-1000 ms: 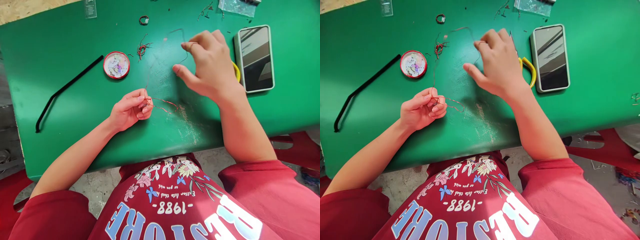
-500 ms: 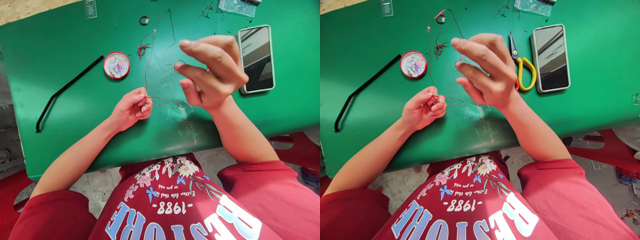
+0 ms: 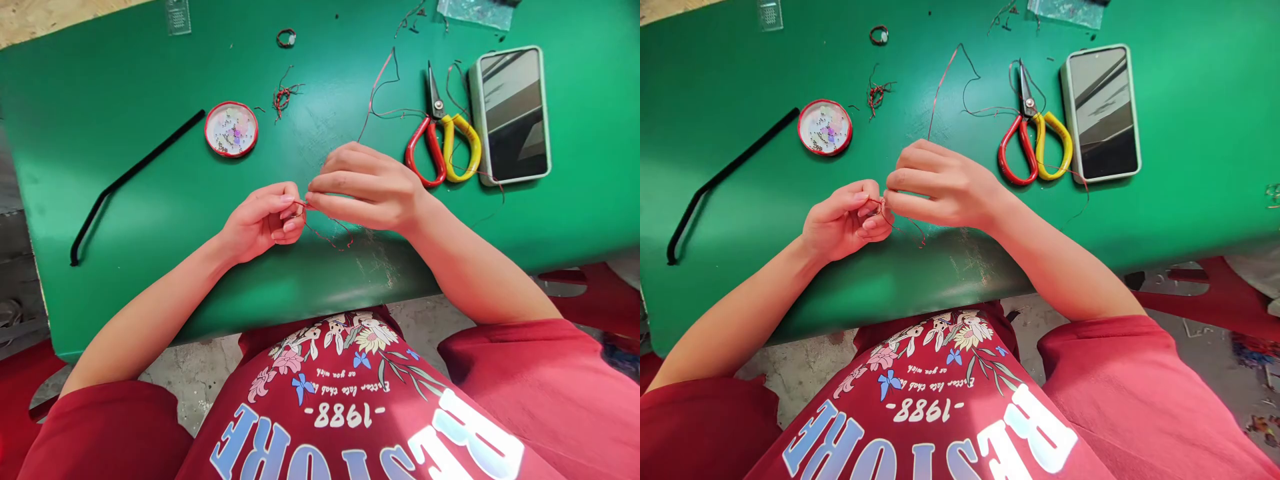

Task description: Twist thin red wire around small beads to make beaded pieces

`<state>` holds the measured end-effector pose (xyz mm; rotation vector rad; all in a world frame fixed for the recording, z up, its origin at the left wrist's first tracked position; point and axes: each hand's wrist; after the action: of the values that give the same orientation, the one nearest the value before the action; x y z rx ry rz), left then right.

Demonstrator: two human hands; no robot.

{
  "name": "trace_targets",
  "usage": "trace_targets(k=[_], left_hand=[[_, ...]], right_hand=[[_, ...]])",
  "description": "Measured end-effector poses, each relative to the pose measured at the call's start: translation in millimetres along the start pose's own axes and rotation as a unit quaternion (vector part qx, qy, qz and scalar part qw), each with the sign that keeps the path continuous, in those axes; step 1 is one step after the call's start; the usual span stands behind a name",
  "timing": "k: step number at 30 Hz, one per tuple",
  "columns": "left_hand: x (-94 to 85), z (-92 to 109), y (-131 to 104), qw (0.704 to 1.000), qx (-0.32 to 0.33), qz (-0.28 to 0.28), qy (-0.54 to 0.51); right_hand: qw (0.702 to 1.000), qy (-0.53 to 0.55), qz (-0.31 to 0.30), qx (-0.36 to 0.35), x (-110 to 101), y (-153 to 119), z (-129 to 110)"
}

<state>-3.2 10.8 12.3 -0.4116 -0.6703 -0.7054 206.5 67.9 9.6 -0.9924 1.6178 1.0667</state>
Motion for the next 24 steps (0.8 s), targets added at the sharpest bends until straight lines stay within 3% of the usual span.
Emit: trace_targets(k=[2,5,8,12,17,20,24], left_hand=[[0.0,0.1,0.1,1.000,-0.001,-0.008,-0.001],[-0.2,-1.4,-0.4,1.000,0.004,-0.019,0.009],[-0.4,-5.0,-1.6,0.999,0.018,-0.034,0.034],[-1.8,-10.0,-3.4,0.995,0.053,-0.048,0.076],[-5.8,-13.8,-4.3,0.978,0.056,-0.105,0.170],[-6.5,-14.4,-4.2,0.981,0.077,-0.079,0.159],[-3.5,-11.8,-3.2,0.990,0.091,-0.019,0.109]], right_hand=[[1.000,-0.004,0.012,-0.007,1.7,-0.8,2.1],[0.996,-0.031,0.081,0.011,7.5,0.0,2.7],[0.987,-0.010,0.132,0.092,15.2,3.0,-1.9],[0.974,0.071,0.129,0.173,18.8,7.5,-12.9],[0.930,0.152,0.159,0.293,11.5,9.0,-11.7],[0.911,0.177,0.158,0.337,9.7,8.7,-3.9],[0.925,0.159,0.116,0.325,12.6,8.7,-0.4]])
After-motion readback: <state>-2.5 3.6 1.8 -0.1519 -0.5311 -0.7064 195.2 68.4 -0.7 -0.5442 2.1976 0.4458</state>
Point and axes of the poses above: each hand's wrist, its own y-axis towards the middle knuckle, its own x-axis out of the palm, z = x × y, and after that the axes turned 12 degrees about -z, right-handed
